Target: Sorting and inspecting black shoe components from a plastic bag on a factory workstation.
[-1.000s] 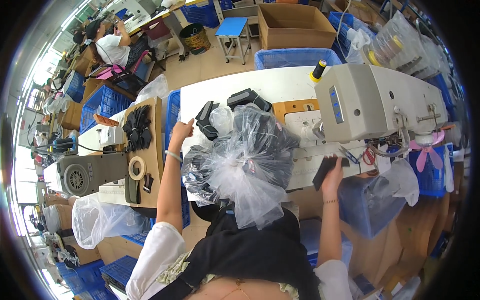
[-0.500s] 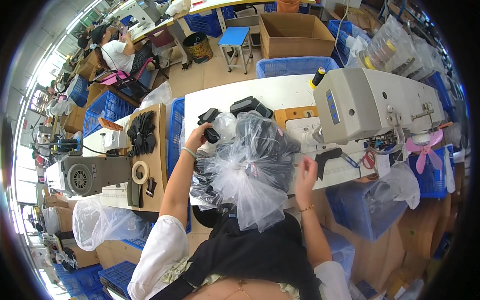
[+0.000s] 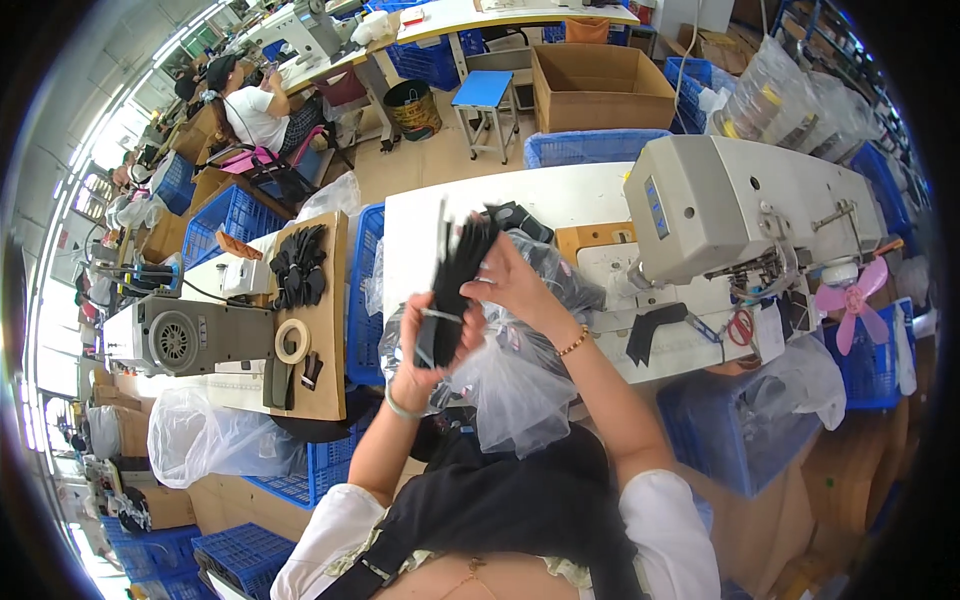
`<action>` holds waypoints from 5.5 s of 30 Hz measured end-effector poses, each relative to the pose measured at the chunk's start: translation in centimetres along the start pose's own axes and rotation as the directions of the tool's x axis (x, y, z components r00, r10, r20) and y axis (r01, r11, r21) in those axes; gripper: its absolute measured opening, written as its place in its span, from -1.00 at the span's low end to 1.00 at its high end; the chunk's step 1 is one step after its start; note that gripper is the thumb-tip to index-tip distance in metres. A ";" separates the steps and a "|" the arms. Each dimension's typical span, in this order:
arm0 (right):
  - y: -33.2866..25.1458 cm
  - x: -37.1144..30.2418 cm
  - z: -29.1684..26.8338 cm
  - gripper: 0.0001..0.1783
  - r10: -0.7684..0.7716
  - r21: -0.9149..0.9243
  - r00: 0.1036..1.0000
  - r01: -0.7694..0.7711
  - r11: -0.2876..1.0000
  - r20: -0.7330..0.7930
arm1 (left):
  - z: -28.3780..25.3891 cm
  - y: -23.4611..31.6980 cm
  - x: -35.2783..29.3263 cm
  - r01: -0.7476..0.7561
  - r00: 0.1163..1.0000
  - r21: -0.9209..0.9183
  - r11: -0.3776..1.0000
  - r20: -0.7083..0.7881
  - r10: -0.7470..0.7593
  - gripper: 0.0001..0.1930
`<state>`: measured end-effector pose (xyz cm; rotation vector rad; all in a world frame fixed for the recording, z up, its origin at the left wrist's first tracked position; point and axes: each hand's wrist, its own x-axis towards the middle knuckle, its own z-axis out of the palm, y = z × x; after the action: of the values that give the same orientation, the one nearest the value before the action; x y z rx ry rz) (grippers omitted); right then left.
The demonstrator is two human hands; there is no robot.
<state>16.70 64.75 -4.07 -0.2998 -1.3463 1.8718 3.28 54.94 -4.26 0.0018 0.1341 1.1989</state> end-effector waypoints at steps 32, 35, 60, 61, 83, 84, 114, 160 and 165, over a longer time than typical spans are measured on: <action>-8.7 -4.3 2.1 -0.45 0.036 -0.308 0.948 0.066 0.949 0.315 | 5.3 -5.8 -3.3 -0.404 0.799 0.821 0.404 0.102 0.593 -0.61; -8.2 -3.8 1.7 -0.45 0.053 -0.313 0.921 0.077 0.947 0.385 | 4.8 -6.0 -3.6 -0.399 0.786 0.812 0.425 0.065 0.614 -0.67; -9.9 -4.0 0.3 -0.52 0.069 -0.580 0.888 0.236 0.779 0.454 | 5.5 -7.5 -4.0 -0.217 0.796 0.903 0.370 -0.055 0.602 -0.59; -9.9 -3.9 0.3 -0.52 0.069 -0.582 0.889 0.236 0.778 0.452 | 5.3 -7.5 -4.0 -0.217 0.798 0.903 0.371 -0.054 0.600 -0.59; -8.5 -3.7 -0.6 -0.68 -0.174 -0.560 0.768 0.583 0.589 0.617 | 5.4 -6.9 -4.3 -0.149 0.837 0.950 0.275 -0.027 0.546 -0.57; -8.4 -3.7 -0.7 -0.67 -0.213 -0.548 0.767 0.595 0.588 0.605 | 5.3 -6.8 -4.3 -0.155 0.856 0.940 0.304 -0.026 0.516 -0.60; -10.2 -3.7 -0.6 -0.62 -0.079 -0.569 0.735 0.583 0.581 0.673 | 4.1 -7.5 -4.5 -0.152 0.879 0.960 0.234 0.023 0.477 -0.48; -10.5 -3.7 -1.3 -0.56 -0.037 -0.557 0.737 0.541 0.630 0.674 | 3.6 -7.7 -4.3 -0.114 0.898 0.975 0.192 0.018 0.440 -0.40; -10.5 -4.0 -1.4 -0.56 -0.068 -0.541 0.726 0.568 0.620 0.685 | 4.0 -7.8 -3.9 -0.165 0.877 0.985 0.043 0.126 0.463 -0.34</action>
<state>24.99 64.16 3.65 0.2179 -2.4032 1.0195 9.59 48.72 -0.46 1.2095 1.2532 1.3367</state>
